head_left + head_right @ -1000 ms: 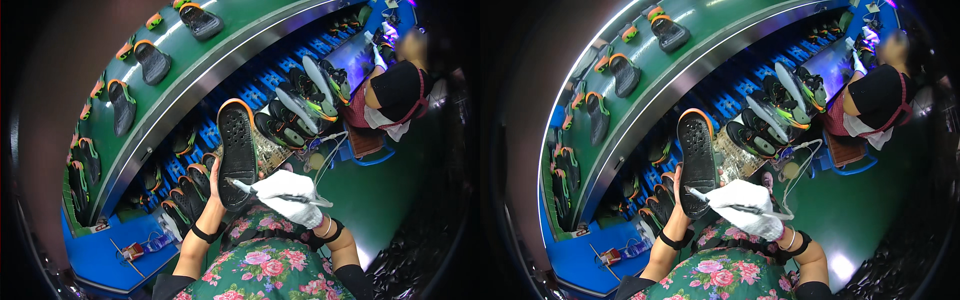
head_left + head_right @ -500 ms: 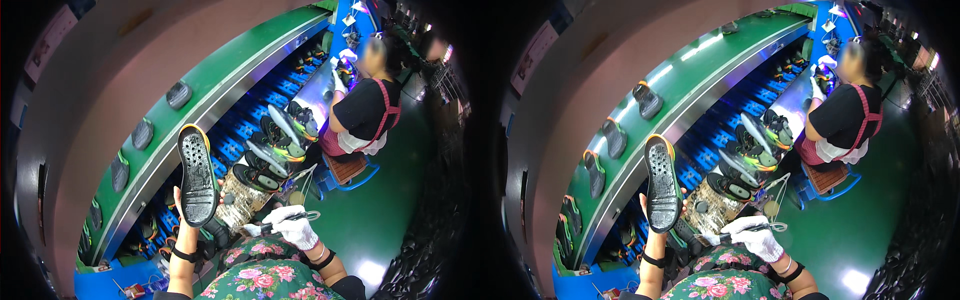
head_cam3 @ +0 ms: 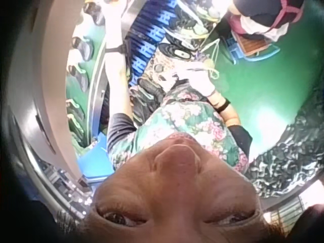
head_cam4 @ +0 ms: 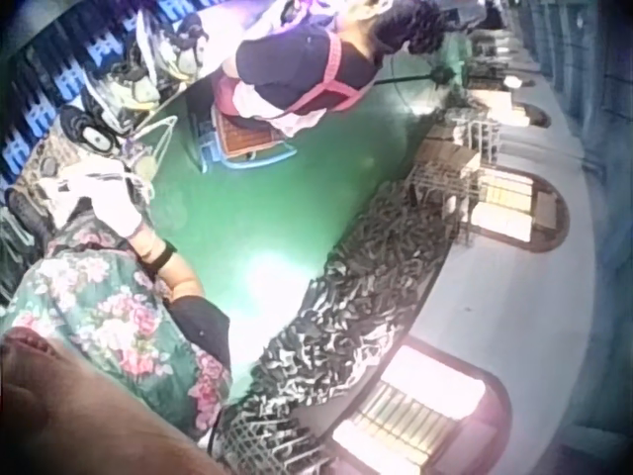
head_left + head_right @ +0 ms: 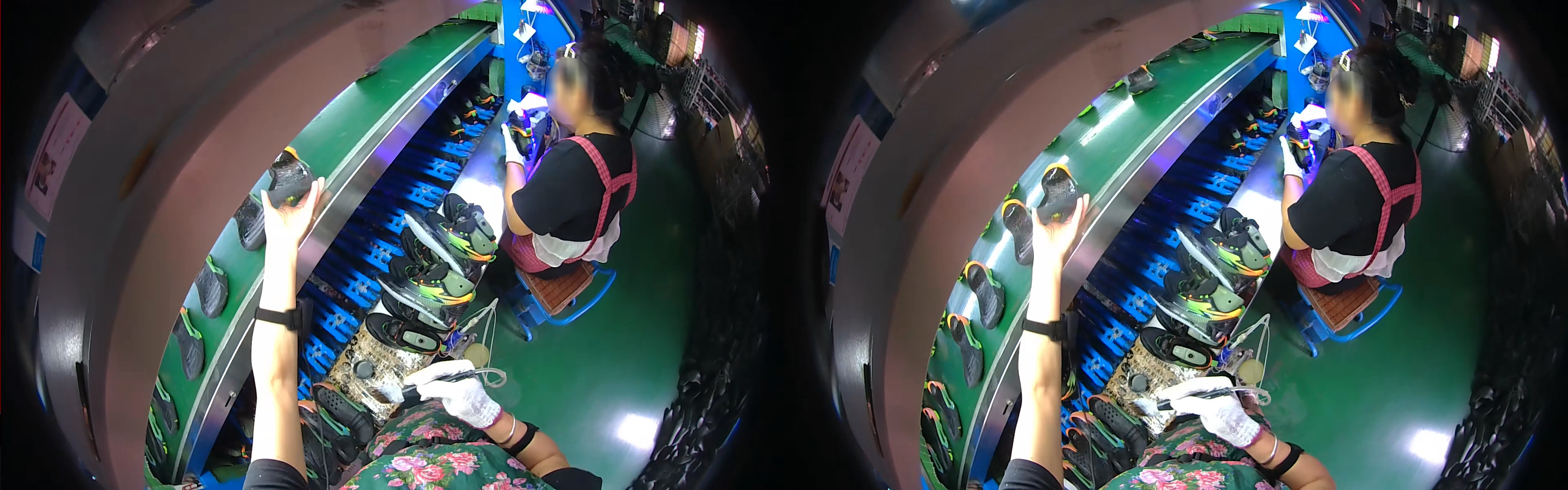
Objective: Apply adhesive to the bottom of shoe soles using a brush before moving them onto a conveyor belt.
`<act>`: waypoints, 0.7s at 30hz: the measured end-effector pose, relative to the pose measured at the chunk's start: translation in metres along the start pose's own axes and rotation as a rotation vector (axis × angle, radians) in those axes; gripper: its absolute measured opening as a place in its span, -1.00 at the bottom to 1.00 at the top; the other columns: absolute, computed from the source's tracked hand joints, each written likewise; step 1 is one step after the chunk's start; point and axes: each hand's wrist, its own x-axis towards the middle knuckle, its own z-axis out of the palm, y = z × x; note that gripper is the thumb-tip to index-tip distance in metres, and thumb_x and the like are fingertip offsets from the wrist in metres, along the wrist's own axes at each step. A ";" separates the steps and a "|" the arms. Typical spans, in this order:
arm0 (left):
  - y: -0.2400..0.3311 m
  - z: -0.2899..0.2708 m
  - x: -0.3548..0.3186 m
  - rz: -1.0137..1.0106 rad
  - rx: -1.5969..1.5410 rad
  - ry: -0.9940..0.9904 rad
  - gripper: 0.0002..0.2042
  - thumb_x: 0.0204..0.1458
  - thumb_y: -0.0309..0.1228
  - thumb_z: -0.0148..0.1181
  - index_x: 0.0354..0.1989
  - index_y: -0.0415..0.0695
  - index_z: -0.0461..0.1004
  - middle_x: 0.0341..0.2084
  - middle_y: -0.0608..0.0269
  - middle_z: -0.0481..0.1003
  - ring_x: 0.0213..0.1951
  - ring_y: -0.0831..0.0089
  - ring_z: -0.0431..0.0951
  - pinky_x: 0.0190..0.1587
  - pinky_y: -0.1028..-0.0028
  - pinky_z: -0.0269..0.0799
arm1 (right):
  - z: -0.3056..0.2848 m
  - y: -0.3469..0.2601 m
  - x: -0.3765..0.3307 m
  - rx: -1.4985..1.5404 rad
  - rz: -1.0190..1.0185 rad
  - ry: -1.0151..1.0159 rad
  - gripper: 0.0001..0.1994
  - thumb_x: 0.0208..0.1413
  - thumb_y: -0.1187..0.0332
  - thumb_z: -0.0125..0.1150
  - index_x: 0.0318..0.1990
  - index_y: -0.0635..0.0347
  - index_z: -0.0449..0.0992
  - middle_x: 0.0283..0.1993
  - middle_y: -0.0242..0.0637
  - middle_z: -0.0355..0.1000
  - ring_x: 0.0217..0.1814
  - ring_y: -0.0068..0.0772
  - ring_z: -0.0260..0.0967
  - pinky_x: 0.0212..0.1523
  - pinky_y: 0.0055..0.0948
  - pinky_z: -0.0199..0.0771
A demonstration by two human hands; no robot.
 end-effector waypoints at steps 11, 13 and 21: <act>-0.005 0.018 0.041 0.176 0.227 0.033 -0.18 0.30 0.21 -0.38 0.40 -0.37 -0.03 0.37 -0.28 0.04 0.41 -0.12 0.06 0.41 -0.04 0.09 | 0.012 0.046 0.037 0.288 0.367 -0.051 -0.77 0.11 0.48 0.33 -0.07 0.27 0.66 -0.20 -0.29 0.63 -0.25 -0.60 0.53 -0.17 -0.55 0.53; -0.033 0.022 0.029 -0.151 0.106 0.146 -0.12 0.26 0.20 -0.17 0.36 -0.50 -0.03 0.33 -0.39 0.09 0.39 -0.13 0.10 0.39 0.00 0.13 | 0.014 0.059 0.045 0.374 0.348 -0.042 -0.76 0.10 0.46 0.36 -0.06 0.25 0.65 -0.16 -0.32 0.63 -0.18 -0.62 0.52 -0.08 -0.59 0.52; -0.052 0.085 0.074 -0.140 1.023 0.047 -0.46 0.19 -0.17 0.16 0.19 -0.35 0.35 0.07 -0.18 0.47 0.03 0.08 0.56 0.00 0.24 0.58 | 0.047 0.130 0.058 0.478 0.457 -0.141 -0.80 0.12 0.45 0.34 -0.11 0.30 0.64 -0.16 -0.32 0.61 -0.13 -0.55 0.52 -0.05 -0.56 0.53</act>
